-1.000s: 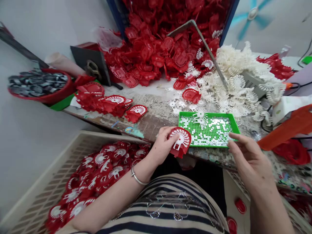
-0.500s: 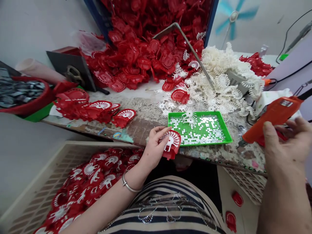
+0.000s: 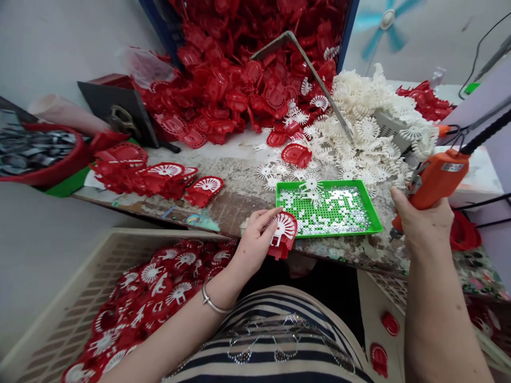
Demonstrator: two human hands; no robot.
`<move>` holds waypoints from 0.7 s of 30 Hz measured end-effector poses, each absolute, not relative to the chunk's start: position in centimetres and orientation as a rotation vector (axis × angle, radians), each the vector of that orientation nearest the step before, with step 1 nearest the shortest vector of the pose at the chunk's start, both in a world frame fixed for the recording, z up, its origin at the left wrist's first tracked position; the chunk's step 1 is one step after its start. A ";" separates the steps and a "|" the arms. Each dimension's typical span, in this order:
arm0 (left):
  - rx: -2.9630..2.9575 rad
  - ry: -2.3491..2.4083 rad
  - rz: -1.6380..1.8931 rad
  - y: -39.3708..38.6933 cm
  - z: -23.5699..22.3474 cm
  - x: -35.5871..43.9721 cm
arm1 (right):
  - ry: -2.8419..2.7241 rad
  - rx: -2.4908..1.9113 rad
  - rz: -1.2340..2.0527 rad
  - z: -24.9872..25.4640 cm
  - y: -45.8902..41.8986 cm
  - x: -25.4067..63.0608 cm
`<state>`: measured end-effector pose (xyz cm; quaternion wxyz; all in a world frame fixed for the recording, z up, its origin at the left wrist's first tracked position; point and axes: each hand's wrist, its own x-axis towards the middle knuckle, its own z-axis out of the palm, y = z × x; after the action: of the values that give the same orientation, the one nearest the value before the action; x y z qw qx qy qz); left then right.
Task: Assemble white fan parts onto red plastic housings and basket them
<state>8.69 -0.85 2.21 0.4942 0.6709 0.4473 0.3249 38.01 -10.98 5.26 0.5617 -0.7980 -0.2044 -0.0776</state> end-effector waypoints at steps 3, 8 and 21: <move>1.631 1.097 0.752 -0.9 2.4 8.7 | -0.388 -1.802 -0.128 6.3 -10.4 37.2; 1.633 1.090 0.784 -0.9 2.4 8.7 | -0.437 -1.801 -0.056 8.3 -10.2 36.1; 1.661 1.033 0.768 -0.6 1.9 8.4 | -0.763 -1.362 0.402 10.2 -4.1 30.1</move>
<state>8.36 -0.63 1.94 0.4972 0.6859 0.4265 0.3171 30.06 -4.14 10.19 0.6924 -0.6096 -0.3415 0.1799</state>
